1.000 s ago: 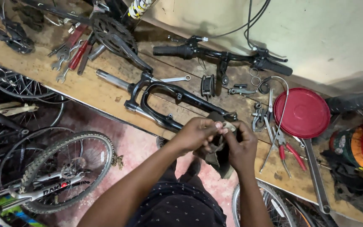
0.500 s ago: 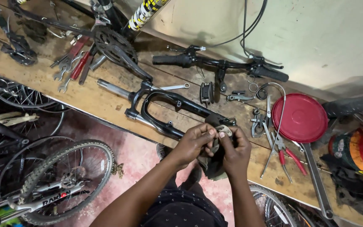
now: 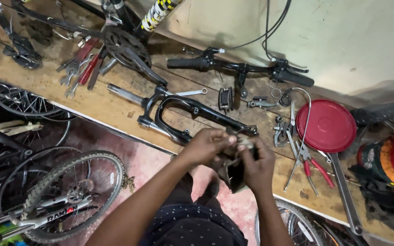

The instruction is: The person cleans a bicycle fork and small metal components using a cloth and a red bucket of water. They wipe the fork and parts, dip fingers in the bucket, and handle the components on a wooden workbench.

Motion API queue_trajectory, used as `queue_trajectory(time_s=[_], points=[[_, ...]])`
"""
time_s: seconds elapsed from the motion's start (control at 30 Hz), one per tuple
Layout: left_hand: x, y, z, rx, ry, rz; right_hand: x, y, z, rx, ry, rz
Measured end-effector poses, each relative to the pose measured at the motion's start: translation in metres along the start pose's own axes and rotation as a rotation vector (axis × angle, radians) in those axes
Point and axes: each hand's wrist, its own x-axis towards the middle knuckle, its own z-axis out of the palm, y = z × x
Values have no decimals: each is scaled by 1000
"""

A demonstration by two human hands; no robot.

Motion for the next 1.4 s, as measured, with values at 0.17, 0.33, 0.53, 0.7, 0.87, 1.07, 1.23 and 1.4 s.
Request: queue_trajectory(time_s=[0.17, 0.33, 0.53, 0.7, 0.87, 1.07, 1.23, 1.4], points=[[21, -54, 24, -300, 23, 130, 3, -5, 6, 225, 152, 235], [23, -64, 24, -255, 147, 190, 4, -18, 9, 218, 159, 252], [-6, 3, -2, 498, 21, 280, 12, -11, -9, -225, -93, -173], [-6, 3, -10, 285, -146, 9, 9, -11, -12, -119, -181, -195], [8, -37, -7, -95, -6, 51, 7, 9, -40, 350, 199, 137], [14, -33, -8, -169, 27, 18, 27, 31, -96, 448, 486, 111], [14, -11, -1, -43, 42, -61, 40, 68, -154, 59, 908, 94], [29, -16, 17, -14, 46, -34, 34, 131, -232, -333, 999, -508]])
